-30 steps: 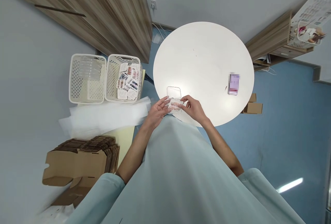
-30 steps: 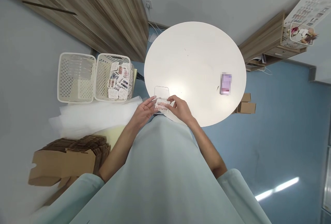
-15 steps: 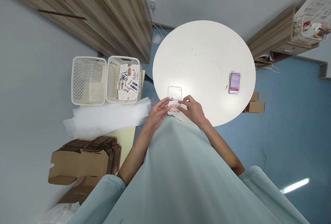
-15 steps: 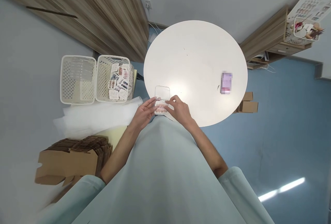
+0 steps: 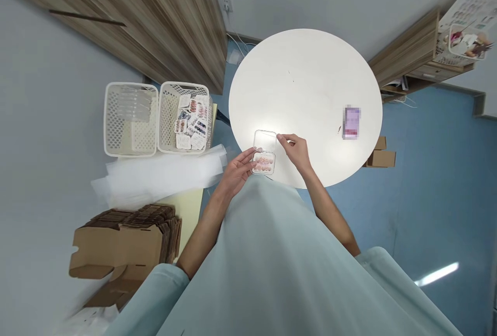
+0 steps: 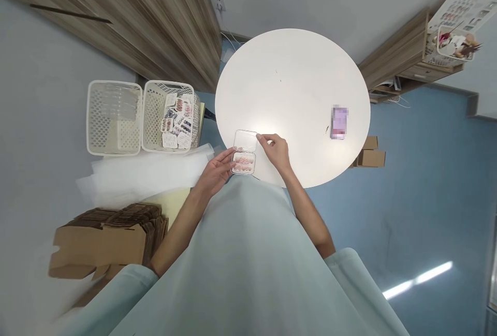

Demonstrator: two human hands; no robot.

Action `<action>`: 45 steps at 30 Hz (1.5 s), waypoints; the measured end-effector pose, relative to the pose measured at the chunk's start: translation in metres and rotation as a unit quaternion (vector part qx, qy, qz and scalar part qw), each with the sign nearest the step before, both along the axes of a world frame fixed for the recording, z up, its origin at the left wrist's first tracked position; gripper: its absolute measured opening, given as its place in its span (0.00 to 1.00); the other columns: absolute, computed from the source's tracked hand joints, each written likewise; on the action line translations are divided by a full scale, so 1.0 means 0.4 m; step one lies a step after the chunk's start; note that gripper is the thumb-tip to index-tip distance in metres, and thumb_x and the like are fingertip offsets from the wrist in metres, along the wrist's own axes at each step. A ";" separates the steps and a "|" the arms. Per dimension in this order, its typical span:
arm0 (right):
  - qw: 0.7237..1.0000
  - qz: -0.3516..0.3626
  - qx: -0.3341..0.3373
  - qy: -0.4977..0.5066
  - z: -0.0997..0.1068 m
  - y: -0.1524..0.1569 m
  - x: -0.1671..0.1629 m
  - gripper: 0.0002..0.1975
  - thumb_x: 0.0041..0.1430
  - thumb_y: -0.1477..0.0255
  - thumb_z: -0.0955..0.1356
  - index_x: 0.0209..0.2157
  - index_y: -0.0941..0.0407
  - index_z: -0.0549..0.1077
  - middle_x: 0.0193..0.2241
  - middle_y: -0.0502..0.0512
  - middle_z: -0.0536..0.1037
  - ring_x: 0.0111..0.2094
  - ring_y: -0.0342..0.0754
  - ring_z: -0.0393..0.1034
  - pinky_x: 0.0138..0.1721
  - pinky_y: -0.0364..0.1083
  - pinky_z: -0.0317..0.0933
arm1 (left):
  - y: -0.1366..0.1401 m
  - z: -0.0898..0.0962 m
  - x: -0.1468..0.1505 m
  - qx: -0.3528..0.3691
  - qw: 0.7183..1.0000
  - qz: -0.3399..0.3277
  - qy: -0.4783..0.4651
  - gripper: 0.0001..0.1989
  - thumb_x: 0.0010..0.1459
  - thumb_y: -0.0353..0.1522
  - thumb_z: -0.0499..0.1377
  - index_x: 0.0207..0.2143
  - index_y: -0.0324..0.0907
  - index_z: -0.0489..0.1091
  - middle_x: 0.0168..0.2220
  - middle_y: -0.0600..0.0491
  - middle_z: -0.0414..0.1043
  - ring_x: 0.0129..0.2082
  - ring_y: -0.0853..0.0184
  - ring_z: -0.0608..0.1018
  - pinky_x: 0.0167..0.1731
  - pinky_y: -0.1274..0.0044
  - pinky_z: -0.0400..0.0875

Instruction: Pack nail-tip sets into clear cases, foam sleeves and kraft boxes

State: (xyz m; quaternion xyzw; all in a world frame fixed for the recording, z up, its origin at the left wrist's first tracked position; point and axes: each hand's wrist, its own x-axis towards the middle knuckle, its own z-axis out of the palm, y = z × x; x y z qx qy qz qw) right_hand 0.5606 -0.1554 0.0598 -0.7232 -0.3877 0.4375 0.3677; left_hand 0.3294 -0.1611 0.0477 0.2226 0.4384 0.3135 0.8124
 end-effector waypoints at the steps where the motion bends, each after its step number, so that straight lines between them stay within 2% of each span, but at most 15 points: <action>1: 1.000 0.000 -0.014 0.026 -0.006 0.004 -0.002 0.27 0.61 0.43 0.71 0.38 0.55 0.84 0.41 0.56 0.82 0.25 0.43 0.63 0.31 0.47 0.62 | -0.001 0.001 -0.001 0.000 1.000 -0.003 -0.002 0.28 0.55 0.32 0.75 0.59 0.46 0.78 0.68 0.46 0.70 0.61 0.53 0.77 0.56 0.66 0.76; 5: 0.997 -0.003 -0.038 0.070 -0.029 0.008 -0.016 0.30 0.58 0.40 0.71 0.30 0.56 0.81 0.32 0.54 0.79 0.23 0.43 0.61 0.27 0.47 0.59 | -0.006 0.001 -0.009 -0.008 1.000 -0.010 -0.005 0.28 0.55 0.32 0.74 0.58 0.46 0.78 0.67 0.46 0.70 0.59 0.55 0.78 0.54 0.69 0.76; 10: 0.996 -0.011 -0.029 0.082 -0.038 0.007 -0.025 0.27 0.57 0.43 0.73 0.30 0.55 0.81 0.31 0.53 0.79 0.22 0.42 0.60 0.26 0.46 0.57 | -0.013 -0.006 -0.022 -0.027 1.000 -0.011 -0.010 0.27 0.54 0.32 0.75 0.57 0.47 0.79 0.67 0.47 0.70 0.59 0.56 0.78 0.54 0.70 0.76; 13: 0.996 -0.016 -0.018 0.087 -0.021 0.008 -0.025 0.25 0.59 0.46 0.73 0.33 0.55 0.83 0.31 0.52 0.79 0.23 0.42 0.60 0.26 0.46 0.58 | -0.017 -0.006 -0.026 -0.027 1.000 -0.008 -0.007 0.28 0.54 0.33 0.75 0.57 0.47 0.79 0.66 0.46 0.72 0.59 0.57 0.79 0.54 0.71 0.76; 18: 0.996 -0.009 0.027 0.080 0.039 -0.001 -0.023 0.22 0.60 0.48 0.74 0.38 0.52 0.85 0.36 0.53 0.80 0.25 0.42 0.60 0.29 0.47 0.61 | -0.017 0.003 -0.025 -0.027 1.000 0.004 -0.010 0.26 0.55 0.33 0.75 0.57 0.46 0.79 0.63 0.46 0.76 0.58 0.56 0.79 0.55 0.69 0.76; 22: 0.993 0.024 0.072 0.092 0.082 -0.024 -0.020 0.19 0.59 0.49 0.76 0.39 0.49 0.87 0.36 0.52 0.78 0.27 0.43 0.60 0.30 0.47 0.59 | -0.012 0.008 -0.025 -0.021 0.999 0.016 -0.020 0.24 0.58 0.35 0.74 0.57 0.44 0.79 0.61 0.46 0.78 0.58 0.57 0.79 0.56 0.69 0.76; 25: 0.989 0.074 0.083 0.102 0.095 -0.051 -0.014 0.18 0.58 0.49 0.77 0.41 0.47 0.87 0.36 0.52 0.76 0.29 0.43 0.61 0.29 0.47 0.58 | -0.009 0.007 -0.024 -0.017 0.999 0.028 -0.028 0.23 0.59 0.35 0.73 0.57 0.44 0.79 0.59 0.46 0.79 0.58 0.57 0.80 0.57 0.68 0.76; 29: 0.980 0.147 0.069 0.115 0.084 -0.090 -0.008 0.18 0.56 0.51 0.79 0.42 0.46 0.87 0.37 0.52 0.75 0.28 0.42 0.59 0.29 0.46 0.56 | -0.003 0.014 -0.021 -0.018 0.998 0.041 -0.040 0.22 0.63 0.40 0.70 0.57 0.43 0.79 0.59 0.45 0.79 0.58 0.56 0.80 0.55 0.68 0.78; 32: 0.977 0.171 0.061 0.115 0.069 -0.116 -0.013 0.16 0.55 0.53 0.80 0.43 0.46 0.87 0.39 0.51 0.75 0.27 0.41 0.58 0.29 0.46 0.57 | 0.000 0.029 -0.019 -0.010 0.998 0.036 -0.053 0.22 0.65 0.45 0.67 0.57 0.43 0.78 0.62 0.46 0.77 0.61 0.55 0.78 0.55 0.68 0.78; 36: 0.977 0.187 0.057 0.084 0.067 -0.138 -0.026 0.15 0.58 0.54 0.78 0.44 0.45 0.86 0.39 0.51 0.76 0.27 0.42 0.59 0.31 0.46 0.60 | 0.001 0.044 -0.018 0.012 0.999 0.026 -0.037 0.23 0.62 0.42 0.70 0.57 0.45 0.78 0.65 0.46 0.73 0.65 0.52 0.75 0.59 0.65 0.77; 39: 0.979 0.187 0.052 0.062 0.079 -0.141 -0.030 0.17 0.59 0.52 0.77 0.44 0.46 0.85 0.41 0.53 0.77 0.28 0.43 0.62 0.33 0.47 0.62 | 0.002 0.051 -0.015 0.029 0.999 0.027 -0.015 0.25 0.60 0.39 0.72 0.58 0.45 0.77 0.67 0.45 0.70 0.67 0.49 0.72 0.60 0.62 0.76; 42: 0.985 0.156 0.038 0.068 0.091 -0.138 -0.027 0.22 0.54 0.50 0.78 0.44 0.49 0.82 0.42 0.53 0.79 0.27 0.43 0.63 0.31 0.47 0.61 | 0.004 0.060 -0.013 0.043 0.999 0.030 -0.006 0.25 0.59 0.39 0.72 0.58 0.45 0.77 0.69 0.44 0.69 0.68 0.48 0.70 0.61 0.61 0.75; 45: 0.991 0.102 0.011 0.083 0.093 -0.136 -0.022 0.25 0.53 0.48 0.78 0.43 0.51 0.79 0.37 0.52 0.80 0.25 0.42 0.62 0.28 0.45 0.60 | 0.007 0.070 -0.014 0.050 0.998 0.034 -0.008 0.26 0.59 0.39 0.72 0.59 0.46 0.76 0.70 0.45 0.68 0.70 0.48 0.69 0.62 0.60 0.74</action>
